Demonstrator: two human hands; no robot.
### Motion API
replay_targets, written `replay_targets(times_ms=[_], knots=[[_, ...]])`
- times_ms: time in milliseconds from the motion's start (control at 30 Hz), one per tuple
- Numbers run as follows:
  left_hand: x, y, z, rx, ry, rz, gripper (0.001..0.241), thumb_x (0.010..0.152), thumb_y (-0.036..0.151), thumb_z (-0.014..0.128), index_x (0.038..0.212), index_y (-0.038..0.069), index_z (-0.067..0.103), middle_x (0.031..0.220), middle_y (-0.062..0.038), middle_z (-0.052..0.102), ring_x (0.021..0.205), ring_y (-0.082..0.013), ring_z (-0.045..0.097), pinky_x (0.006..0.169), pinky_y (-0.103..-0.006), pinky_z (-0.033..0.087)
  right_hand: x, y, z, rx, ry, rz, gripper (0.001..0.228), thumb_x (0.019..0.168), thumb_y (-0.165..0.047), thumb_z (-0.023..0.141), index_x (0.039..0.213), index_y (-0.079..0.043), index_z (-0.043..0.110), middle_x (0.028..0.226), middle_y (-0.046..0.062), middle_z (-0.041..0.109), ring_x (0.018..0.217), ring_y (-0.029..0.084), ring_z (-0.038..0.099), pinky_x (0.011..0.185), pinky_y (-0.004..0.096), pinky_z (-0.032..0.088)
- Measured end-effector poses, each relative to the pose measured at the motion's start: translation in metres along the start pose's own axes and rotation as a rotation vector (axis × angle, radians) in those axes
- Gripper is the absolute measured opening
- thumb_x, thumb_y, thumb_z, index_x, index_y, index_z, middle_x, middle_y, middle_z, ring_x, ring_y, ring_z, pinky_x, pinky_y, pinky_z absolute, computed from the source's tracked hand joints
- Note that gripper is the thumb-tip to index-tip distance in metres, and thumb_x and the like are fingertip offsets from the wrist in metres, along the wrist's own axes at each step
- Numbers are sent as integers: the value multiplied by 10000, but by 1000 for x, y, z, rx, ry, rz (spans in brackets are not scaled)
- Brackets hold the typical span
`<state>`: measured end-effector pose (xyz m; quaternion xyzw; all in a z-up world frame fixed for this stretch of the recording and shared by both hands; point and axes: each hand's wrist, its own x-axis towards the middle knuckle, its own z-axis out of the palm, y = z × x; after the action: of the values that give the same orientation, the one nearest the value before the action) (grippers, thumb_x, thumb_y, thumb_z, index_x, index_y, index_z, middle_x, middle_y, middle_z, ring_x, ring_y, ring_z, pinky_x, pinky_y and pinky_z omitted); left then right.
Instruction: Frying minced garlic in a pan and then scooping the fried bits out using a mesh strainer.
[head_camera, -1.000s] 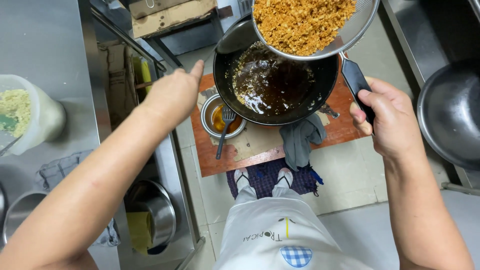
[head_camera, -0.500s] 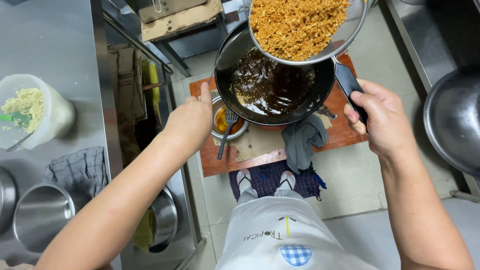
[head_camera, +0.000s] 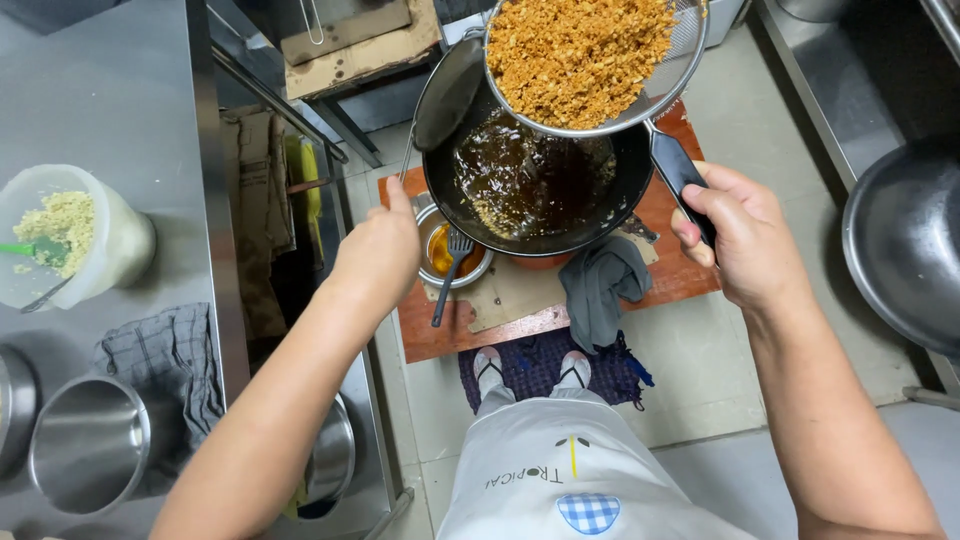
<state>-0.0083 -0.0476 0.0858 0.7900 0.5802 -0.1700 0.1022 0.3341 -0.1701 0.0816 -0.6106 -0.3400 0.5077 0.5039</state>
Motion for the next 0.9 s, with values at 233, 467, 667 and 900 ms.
replay_targets(times_ms=[233, 467, 667, 900], knots=[[41, -10, 17, -6, 65, 29, 864, 909, -151, 439, 1703, -15, 127, 1232, -313, 628, 832, -440, 722, 632, -503, 600, 0, 5, -2, 29, -17, -31, 139, 1030, -133, 458, 954, -74, 558, 675, 46, 447, 493, 92, 289, 470, 228, 188], [57, -12, 35, -429, 21, 105, 684, 955, 31, 505, 1630, 102, 425, 1251, -308, 706, 1203, -495, 679, 1039, -577, 551, 5, 32, -9, 126, 14, -181, 391, 1003, -165, 541, 1341, -6, 657, 558, 55, 399, 381, 87, 344, 393, 216, 324], [77, 5, 81, -998, -223, 158, 575, 1016, -10, 436, 1590, -33, 398, 770, -182, 728, 523, -232, 689, 404, -325, 602, -2, 33, -12, 116, 42, -167, 386, 1001, -167, 538, 1331, -14, 664, 562, 56, 408, 379, 89, 355, 378, 225, 320], [45, 23, 101, -1580, -400, 107, 579, 1020, -23, 443, 1593, -61, 369, 747, -126, 619, 488, -102, 545, 329, -192, 480, -4, 40, -16, 133, 67, -152, 384, 996, -178, 538, 1326, -26, 664, 570, 44, 394, 378, 86, 349, 383, 222, 306]])
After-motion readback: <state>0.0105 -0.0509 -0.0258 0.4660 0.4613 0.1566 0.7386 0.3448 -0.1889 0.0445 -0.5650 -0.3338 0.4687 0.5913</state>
